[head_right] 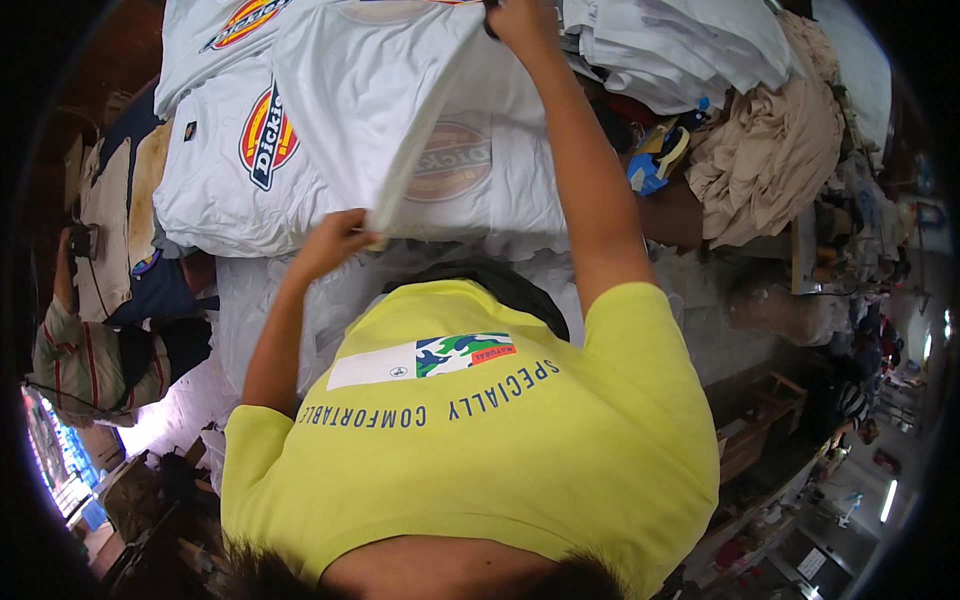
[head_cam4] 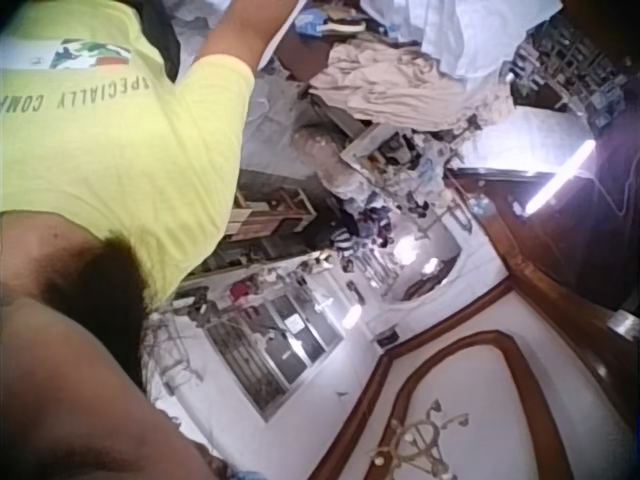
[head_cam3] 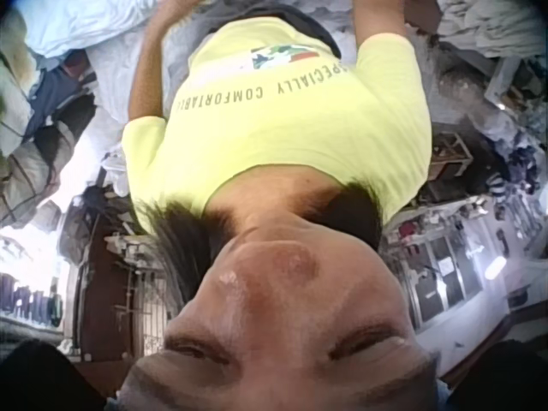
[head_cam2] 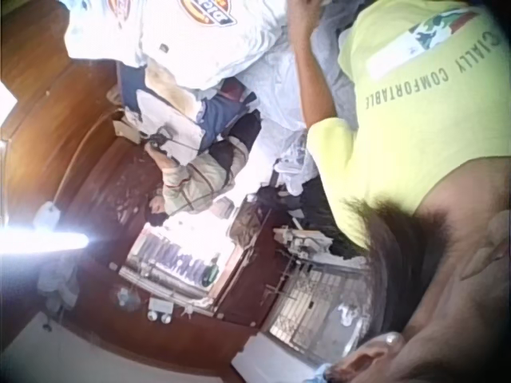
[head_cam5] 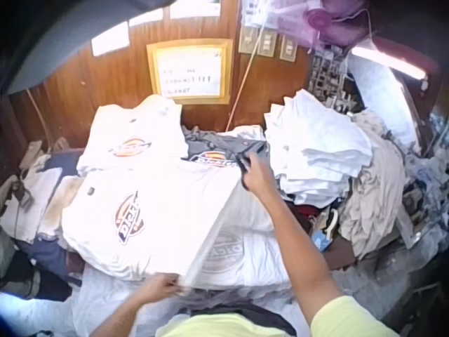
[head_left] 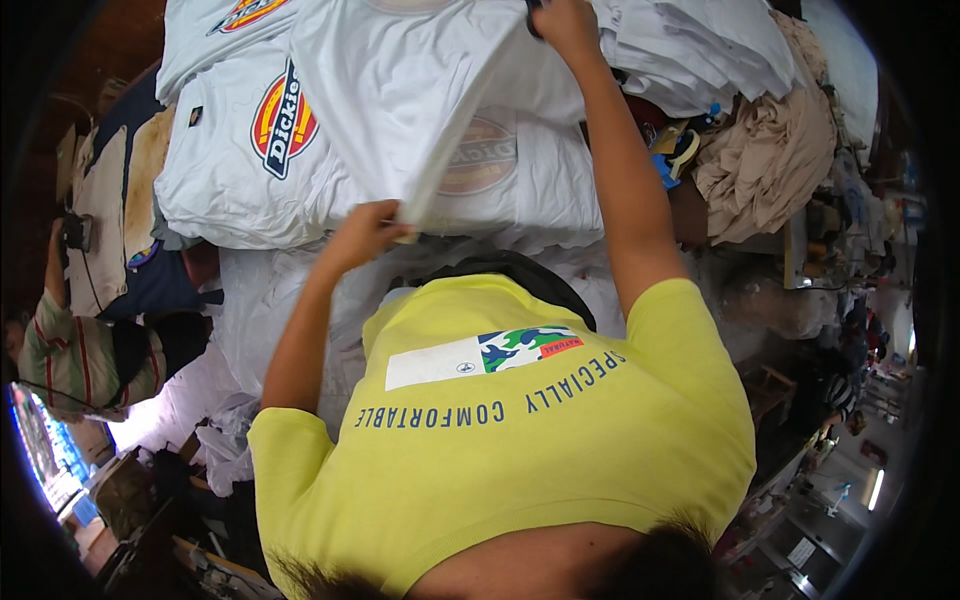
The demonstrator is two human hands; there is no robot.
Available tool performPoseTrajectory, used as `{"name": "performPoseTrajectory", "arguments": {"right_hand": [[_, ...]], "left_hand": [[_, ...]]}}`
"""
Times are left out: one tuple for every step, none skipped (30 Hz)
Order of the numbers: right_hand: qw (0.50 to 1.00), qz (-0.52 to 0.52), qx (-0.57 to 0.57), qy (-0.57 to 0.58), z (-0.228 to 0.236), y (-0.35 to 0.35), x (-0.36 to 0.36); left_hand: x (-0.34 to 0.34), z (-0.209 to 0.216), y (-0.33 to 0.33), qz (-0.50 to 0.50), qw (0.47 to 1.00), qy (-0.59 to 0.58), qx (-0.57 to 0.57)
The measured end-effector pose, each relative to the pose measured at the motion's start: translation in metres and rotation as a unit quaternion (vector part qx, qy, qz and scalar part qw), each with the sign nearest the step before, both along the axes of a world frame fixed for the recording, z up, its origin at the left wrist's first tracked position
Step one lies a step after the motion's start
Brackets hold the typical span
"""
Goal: The person uses shears to trim excess material from white t-shirts, smoothing and folding them as they process each garment in a stack.
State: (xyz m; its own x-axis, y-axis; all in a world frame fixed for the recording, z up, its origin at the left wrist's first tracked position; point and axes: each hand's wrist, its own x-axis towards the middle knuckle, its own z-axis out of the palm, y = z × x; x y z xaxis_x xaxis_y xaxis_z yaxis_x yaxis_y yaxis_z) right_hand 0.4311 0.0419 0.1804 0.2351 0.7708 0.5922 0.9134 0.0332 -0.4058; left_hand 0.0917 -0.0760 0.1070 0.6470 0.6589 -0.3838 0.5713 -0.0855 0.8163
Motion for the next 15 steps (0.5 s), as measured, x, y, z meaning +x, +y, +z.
{"name": "performPoseTrajectory", "arguments": {"right_hand": [[0.999, 0.006, 0.040, 0.031, 0.021, 0.018, -0.019], [0.989, 0.049, 0.109, 0.083, 0.044, 0.024, -0.043], [0.970, 0.108, 0.178, 0.126, 0.057, 0.030, -0.065], [0.913, 0.232, 0.321, 0.097, 0.064, 0.048, -0.083], [0.933, 0.272, 0.216, 0.099, 0.060, 0.048, -0.093], [0.935, 0.322, 0.105, 0.106, 0.072, 0.029, -0.124], [0.937, 0.341, 0.007, 0.077, 0.072, 0.019, -0.143], [0.929, 0.357, -0.089, 0.045, 0.070, 0.013, -0.154], [0.920, 0.377, -0.094, 0.058, 0.060, 0.009, -0.153], [0.910, 0.398, -0.092, 0.071, 0.047, 0.003, -0.152], [0.900, 0.419, -0.090, 0.082, 0.035, -0.005, -0.150], [0.908, 0.399, -0.092, 0.086, 0.024, -0.013, -0.142], [0.920, 0.372, -0.083, 0.096, 0.009, -0.024, -0.131], [0.930, 0.345, -0.074, 0.105, -0.005, -0.037, -0.119], [0.937, 0.307, -0.118, 0.119, -0.012, -0.055, -0.106]], "left_hand": [[0.021, -0.007, -0.013, 0.043, 0.989, -0.090, -0.105], [0.042, -0.015, -0.021, 0.043, 0.975, -0.137, -0.168], [0.062, -0.006, -0.030, 0.071, 0.946, -0.180, -0.258], [0.079, -0.004, -0.035, 0.084, 0.929, -0.211, -0.291], [0.095, -0.003, -0.039, 0.094, 0.910, -0.241, -0.324], [0.102, -0.004, -0.041, 0.121, 0.886, -0.273, -0.354], [0.106, -0.006, -0.042, 0.149, 0.874, -0.279, -0.368], [0.110, -0.007, -0.043, 0.176, 0.862, -0.285, -0.381], [0.113, -0.009, -0.042, 0.195, 0.846, -0.289, -0.403], [0.112, -0.018, -0.040, 0.204, 0.843, -0.283, -0.410], [0.110, -0.032, -0.039, 0.213, 0.838, -0.278, -0.418], [0.107, -0.045, -0.039, 0.222, 0.834, -0.272, -0.426], [0.106, -0.044, -0.039, 0.233, 0.833, -0.271, -0.422], [0.104, -0.046, -0.040, 0.237, 0.834, -0.264, -0.422], [0.102, -0.050, -0.041, 0.243, 0.835, -0.259, -0.421]]}}
